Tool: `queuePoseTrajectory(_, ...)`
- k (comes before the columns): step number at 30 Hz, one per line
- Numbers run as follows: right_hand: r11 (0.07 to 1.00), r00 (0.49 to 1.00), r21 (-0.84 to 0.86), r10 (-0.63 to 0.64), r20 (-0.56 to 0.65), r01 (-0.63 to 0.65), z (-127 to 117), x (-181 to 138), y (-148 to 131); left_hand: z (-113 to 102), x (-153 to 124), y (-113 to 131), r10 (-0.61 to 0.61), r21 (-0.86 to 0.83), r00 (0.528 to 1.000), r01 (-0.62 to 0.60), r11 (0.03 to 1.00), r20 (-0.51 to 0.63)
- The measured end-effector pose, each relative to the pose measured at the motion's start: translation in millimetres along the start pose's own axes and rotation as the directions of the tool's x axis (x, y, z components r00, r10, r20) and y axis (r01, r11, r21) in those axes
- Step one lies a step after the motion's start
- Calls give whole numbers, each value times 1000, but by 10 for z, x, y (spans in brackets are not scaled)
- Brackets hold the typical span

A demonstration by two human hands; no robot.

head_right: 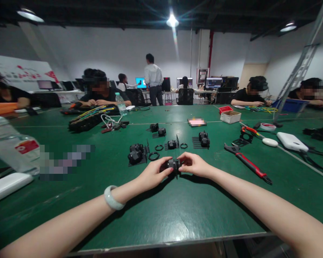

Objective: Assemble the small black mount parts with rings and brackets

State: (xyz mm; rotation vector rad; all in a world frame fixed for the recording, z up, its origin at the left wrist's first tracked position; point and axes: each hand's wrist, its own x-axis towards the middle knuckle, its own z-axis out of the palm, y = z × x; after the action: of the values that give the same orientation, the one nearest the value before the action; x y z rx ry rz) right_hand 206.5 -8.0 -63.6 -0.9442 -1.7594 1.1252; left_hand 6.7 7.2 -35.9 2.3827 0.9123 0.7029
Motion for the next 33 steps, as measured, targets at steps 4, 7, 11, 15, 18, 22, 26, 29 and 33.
queuePoseTrajectory(4,1000,1000,2,19,-1,-19,-2,-22,-13,-17,2,20,43,11,999,-43,999,4)
queuePoseTrajectory(7,1000,1000,4,20,-1,-20,-6,-25,-7,2,22,-11,52,24,998,-53,998,41)
queuePoseTrajectory(11,1000,1000,18,12,10,-12,12,-25,0,36,26,-63,70,23,990,-73,997,124)
queuePoseTrajectory(15,998,999,60,23,26,-24,62,-38,-6,19,-5,-62,84,23,975,-91,996,207)
queuePoseTrajectory(18,998,1000,54,23,9,-23,93,-46,-14,-2,-23,-35,116,32,970,-125,992,215)
queuePoseTrajectory(22,1000,1000,17,17,-4,-17,110,-50,-26,9,-18,-2,103,42,983,-111,993,153)
queuePoseTrajectory(26,998,1000,-56,6,-5,-7,117,-59,-41,22,-10,22,42,18,990,-45,999,135)
queuePoseTrajectory(29,995,1000,-97,5,-9,-6,120,-68,-54,18,-18,50,31,-10,992,-30,1000,122)
queuePoseTrajectory(33,993,1000,-116,-1,-9,0,123,-77,-73,18,-37,85,-5,-30,994,8,1000,105)
